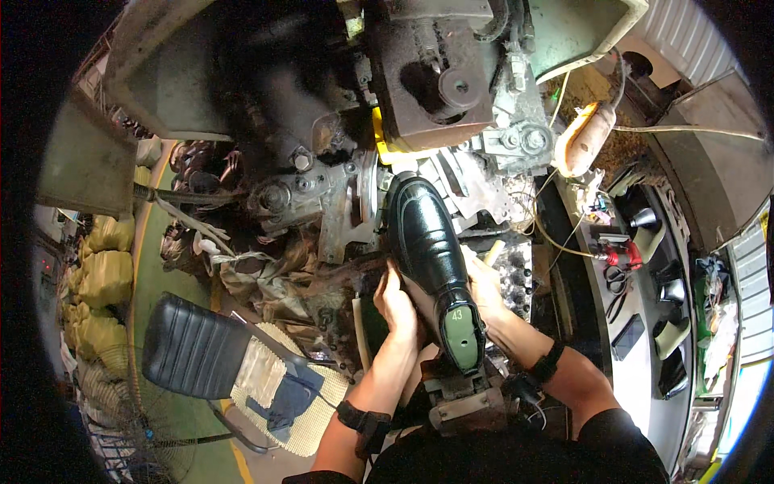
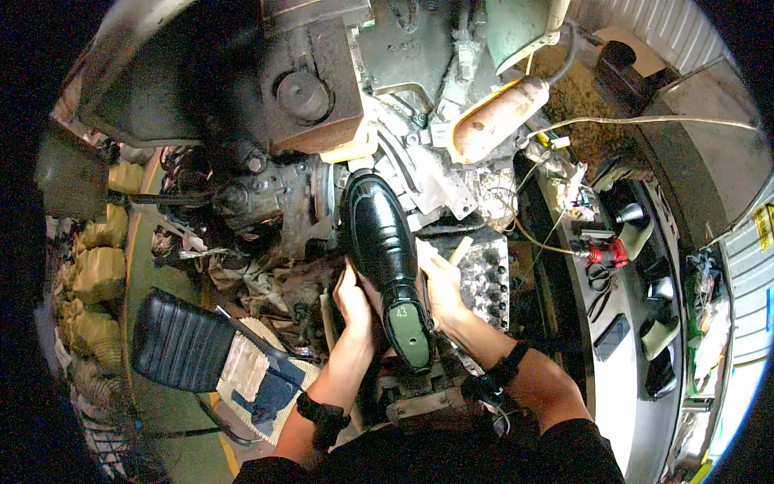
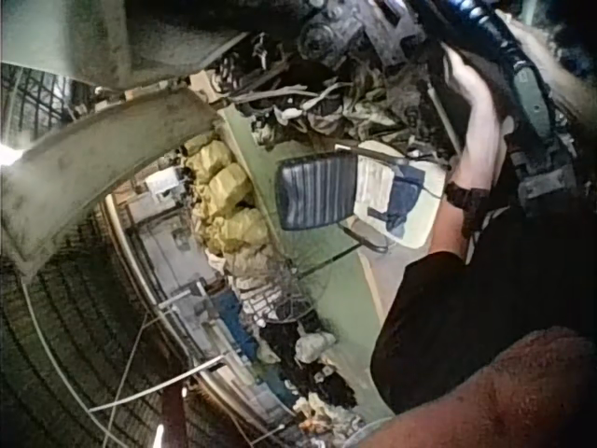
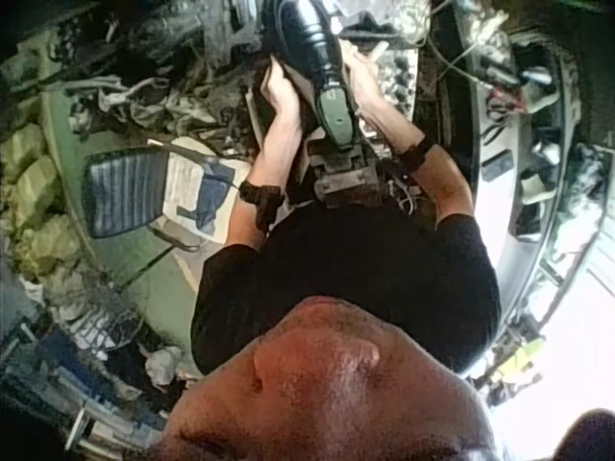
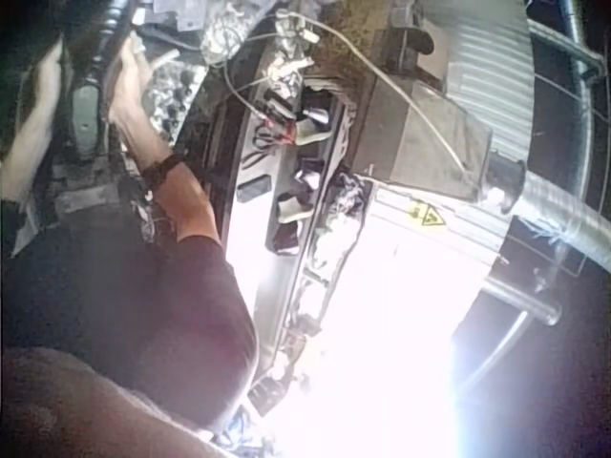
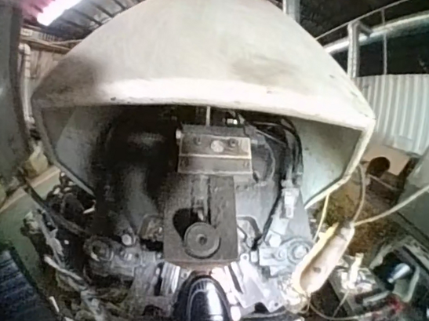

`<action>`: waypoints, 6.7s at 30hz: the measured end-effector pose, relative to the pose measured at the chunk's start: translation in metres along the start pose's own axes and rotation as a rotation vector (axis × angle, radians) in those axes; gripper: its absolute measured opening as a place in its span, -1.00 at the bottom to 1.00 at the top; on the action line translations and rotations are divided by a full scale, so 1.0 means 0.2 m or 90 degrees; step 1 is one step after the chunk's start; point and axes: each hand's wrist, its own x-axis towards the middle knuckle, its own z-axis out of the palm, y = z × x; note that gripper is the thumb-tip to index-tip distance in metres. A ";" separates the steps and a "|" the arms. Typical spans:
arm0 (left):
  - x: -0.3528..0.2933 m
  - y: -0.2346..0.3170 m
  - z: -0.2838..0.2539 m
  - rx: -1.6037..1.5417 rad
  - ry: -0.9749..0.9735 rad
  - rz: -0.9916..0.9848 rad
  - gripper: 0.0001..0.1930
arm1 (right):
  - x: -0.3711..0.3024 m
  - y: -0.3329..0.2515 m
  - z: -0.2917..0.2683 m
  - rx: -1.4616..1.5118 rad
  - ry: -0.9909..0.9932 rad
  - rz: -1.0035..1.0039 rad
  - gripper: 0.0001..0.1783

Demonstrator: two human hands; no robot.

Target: Shaping and lasting leather shoes using a toe-lasting machine.

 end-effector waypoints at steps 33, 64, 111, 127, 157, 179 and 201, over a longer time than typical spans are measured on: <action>-0.07 0.10 0.01 -0.106 -0.071 -0.101 -0.63 | -0.03 -0.02 -0.06 -0.241 -0.085 -0.090 -0.55; 0.03 0.01 -0.02 -0.190 -0.059 -0.137 -0.73 | -0.05 -0.02 -0.01 -0.147 0.074 -0.041 -0.48; -0.68 -0.01 -1.01 0.642 -0.272 0.179 -0.23 | -0.33 -0.23 -0.25 -0.498 -0.097 -0.165 -0.52; -0.76 0.85 -0.63 -0.334 -0.300 0.129 -0.52 | -1.25 -0.26 0.02 -0.834 -0.645 -0.541 0.05; -1.93 -1.55 0.41 0.809 -0.847 -0.286 -0.62 | -4.81 -0.04 -3.55 0.495 1.673 -0.670 -0.20; -2.04 -1.99 0.98 0.897 -1.041 -0.173 -0.61 | -3.07 -1.29 -3.51 0.376 0.823 -0.654 -0.12; -3.30 -3.01 1.52 1.174 -1.106 0.209 0.27 | -3.12 -0.09 -1.91 0.444 0.974 -0.757 -0.22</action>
